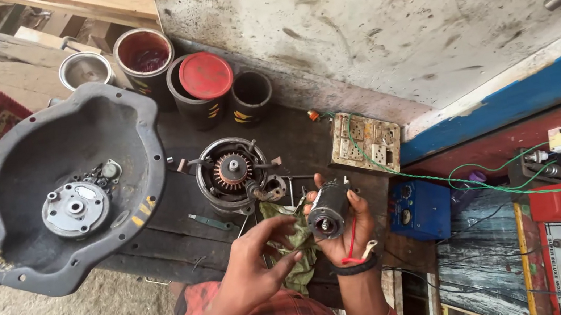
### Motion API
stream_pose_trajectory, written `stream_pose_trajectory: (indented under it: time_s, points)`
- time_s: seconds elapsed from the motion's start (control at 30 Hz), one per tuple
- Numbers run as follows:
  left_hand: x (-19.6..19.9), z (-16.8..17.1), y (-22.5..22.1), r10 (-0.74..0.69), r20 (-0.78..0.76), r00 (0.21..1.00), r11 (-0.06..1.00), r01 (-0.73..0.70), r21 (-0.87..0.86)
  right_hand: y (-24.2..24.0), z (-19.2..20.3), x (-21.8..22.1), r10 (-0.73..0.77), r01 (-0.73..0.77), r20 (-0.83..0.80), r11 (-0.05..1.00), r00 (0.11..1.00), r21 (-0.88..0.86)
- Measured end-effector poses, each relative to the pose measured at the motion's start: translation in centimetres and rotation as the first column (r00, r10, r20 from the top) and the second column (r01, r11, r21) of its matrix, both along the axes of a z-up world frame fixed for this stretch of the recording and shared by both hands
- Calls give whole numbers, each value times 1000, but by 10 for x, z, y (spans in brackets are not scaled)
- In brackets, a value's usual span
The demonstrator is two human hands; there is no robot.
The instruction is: Disassembling, inspecting, and reassembling vehicle starter motor components on a workbench.
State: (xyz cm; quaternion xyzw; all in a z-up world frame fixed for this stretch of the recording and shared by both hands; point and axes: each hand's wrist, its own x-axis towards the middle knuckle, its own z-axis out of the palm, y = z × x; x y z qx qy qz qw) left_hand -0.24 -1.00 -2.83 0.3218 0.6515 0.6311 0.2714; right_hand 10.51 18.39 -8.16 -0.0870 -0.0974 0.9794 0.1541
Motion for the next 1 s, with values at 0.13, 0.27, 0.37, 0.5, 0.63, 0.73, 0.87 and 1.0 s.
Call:
stream_pose_trajectory:
  time_s: [0.13,0.27,0.37,0.5,0.63,0.73,0.87,1.0]
  points:
    - [6,-46,-15,-52,124,991,976,77,-203,5,-16,9,-55,55,36,998,998,19]
    - [12,-91,-30,39,333,942,930,87,-356,7,-20,19,-184,167,172,980,968,113]
    - [12,-96,-34,98,364,926,929,46,-367,10,-31,24,-246,208,256,964,935,168]
    - [14,-79,-27,93,277,956,945,3,-327,8,-40,32,-265,220,301,960,916,174]
    - [10,-28,-5,13,40,999,960,-1,-280,6,-41,33,-255,211,333,964,908,163]
    - [14,-11,15,4,-289,957,989,-45,-138,3,-43,37,-188,136,358,977,915,165]
    - [18,-9,31,-18,-526,850,998,-17,-62,-3,-42,42,-147,77,368,977,918,198]
    - [20,-20,36,21,-308,951,997,-43,-66,-9,-4,44,-117,51,360,981,925,186]
